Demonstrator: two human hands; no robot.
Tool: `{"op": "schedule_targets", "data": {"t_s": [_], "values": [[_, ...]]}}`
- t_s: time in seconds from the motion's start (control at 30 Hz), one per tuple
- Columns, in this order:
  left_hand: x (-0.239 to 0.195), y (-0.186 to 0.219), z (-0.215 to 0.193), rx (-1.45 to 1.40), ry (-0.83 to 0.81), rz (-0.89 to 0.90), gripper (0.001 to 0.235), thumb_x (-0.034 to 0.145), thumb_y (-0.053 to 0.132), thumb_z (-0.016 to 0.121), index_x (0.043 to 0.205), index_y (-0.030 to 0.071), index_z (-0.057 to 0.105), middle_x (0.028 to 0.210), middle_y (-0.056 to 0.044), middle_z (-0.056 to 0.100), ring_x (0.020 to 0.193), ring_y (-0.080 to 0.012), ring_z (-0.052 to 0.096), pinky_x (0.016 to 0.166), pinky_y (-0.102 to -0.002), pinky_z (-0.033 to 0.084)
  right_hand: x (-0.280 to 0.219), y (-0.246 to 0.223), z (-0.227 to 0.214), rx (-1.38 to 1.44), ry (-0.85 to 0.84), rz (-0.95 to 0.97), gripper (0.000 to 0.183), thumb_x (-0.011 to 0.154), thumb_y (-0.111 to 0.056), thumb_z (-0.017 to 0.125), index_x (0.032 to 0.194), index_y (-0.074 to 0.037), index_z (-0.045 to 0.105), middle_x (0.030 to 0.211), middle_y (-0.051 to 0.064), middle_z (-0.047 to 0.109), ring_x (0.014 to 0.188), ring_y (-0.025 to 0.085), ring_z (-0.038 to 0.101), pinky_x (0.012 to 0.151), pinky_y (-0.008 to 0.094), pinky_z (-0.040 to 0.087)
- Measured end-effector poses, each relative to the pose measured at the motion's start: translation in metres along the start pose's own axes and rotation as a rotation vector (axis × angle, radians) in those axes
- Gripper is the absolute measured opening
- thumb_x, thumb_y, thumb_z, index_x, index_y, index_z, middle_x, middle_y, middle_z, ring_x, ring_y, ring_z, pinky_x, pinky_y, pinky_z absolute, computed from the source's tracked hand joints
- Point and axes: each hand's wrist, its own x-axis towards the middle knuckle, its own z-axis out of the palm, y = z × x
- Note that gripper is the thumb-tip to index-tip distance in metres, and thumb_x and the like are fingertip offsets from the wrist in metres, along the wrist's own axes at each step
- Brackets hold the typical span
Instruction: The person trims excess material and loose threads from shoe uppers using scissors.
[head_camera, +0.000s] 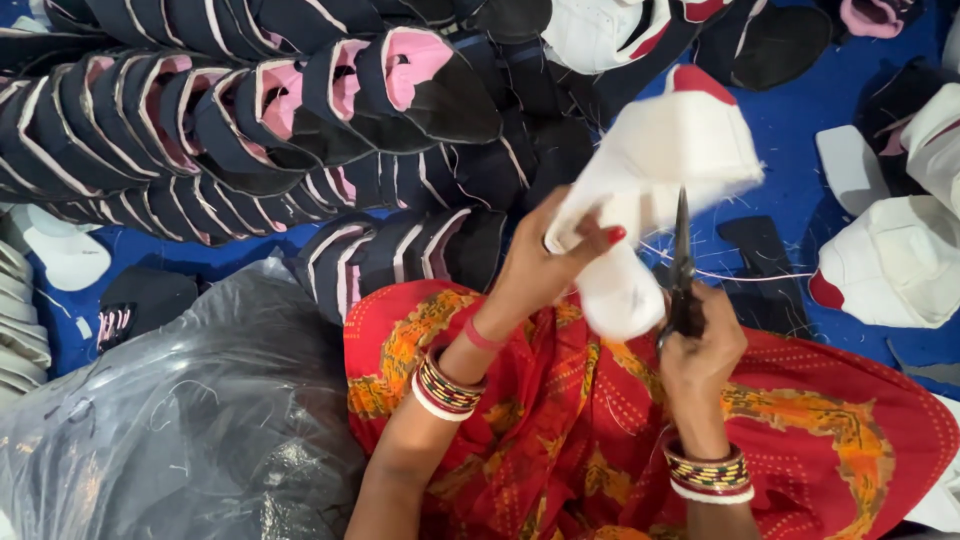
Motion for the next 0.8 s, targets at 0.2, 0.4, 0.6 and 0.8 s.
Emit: {"op": "schedule_targets", "data": {"t_s": [0.2,0.4,0.6,0.8], "values": [[0.014,-0.019,-0.029,-0.268,0.007,-0.258,0.069,0.09,0.02,0.074,0.146,-0.003,0.042,0.125,-0.011,0.062,0.115,-0.0229,0.064,0.095,-0.035,0.055,-0.044,0.055,-0.004,0.107,-0.169,0.322,0.031,0.088,-0.003,0.074,0.117,0.0,0.065,0.092,0.01,0.07,0.074,0.014,0.065,0.063,0.026,0.052],[0.004,-0.046,-0.002,-0.239,0.104,-0.383,0.072,0.091,0.019,0.077,0.147,-0.006,0.039,0.133,-0.016,0.06,0.121,-0.0229,0.06,0.101,-0.035,0.051,-0.008,-0.038,-0.005,0.32,0.007,0.161,0.045,0.086,-0.015,0.085,0.115,0.001,0.053,0.119,0.012,0.068,0.096,0.014,0.064,0.088,0.026,0.054],[-0.006,-0.049,0.012,-0.261,-0.142,-0.462,0.054,0.094,0.015,0.068,0.142,-0.001,0.048,0.127,-0.012,0.065,0.111,-0.0185,0.063,0.09,-0.029,0.052,0.005,-0.028,0.004,0.117,0.058,0.088,0.043,0.087,-0.008,0.084,0.118,0.0,0.056,0.11,0.008,0.068,0.088,0.012,0.062,0.08,0.026,0.052],[0.004,-0.022,-0.011,-0.072,-0.095,-0.418,0.028,0.105,0.011,0.061,0.129,-0.002,0.067,0.108,-0.015,0.077,0.087,-0.0169,0.069,0.076,-0.028,0.052,0.03,0.075,-0.152,0.06,0.599,0.085,0.02,0.097,0.001,0.059,0.116,-0.003,0.054,0.097,0.001,0.056,0.089,0.013,0.057,0.083,0.025,0.051]]}}
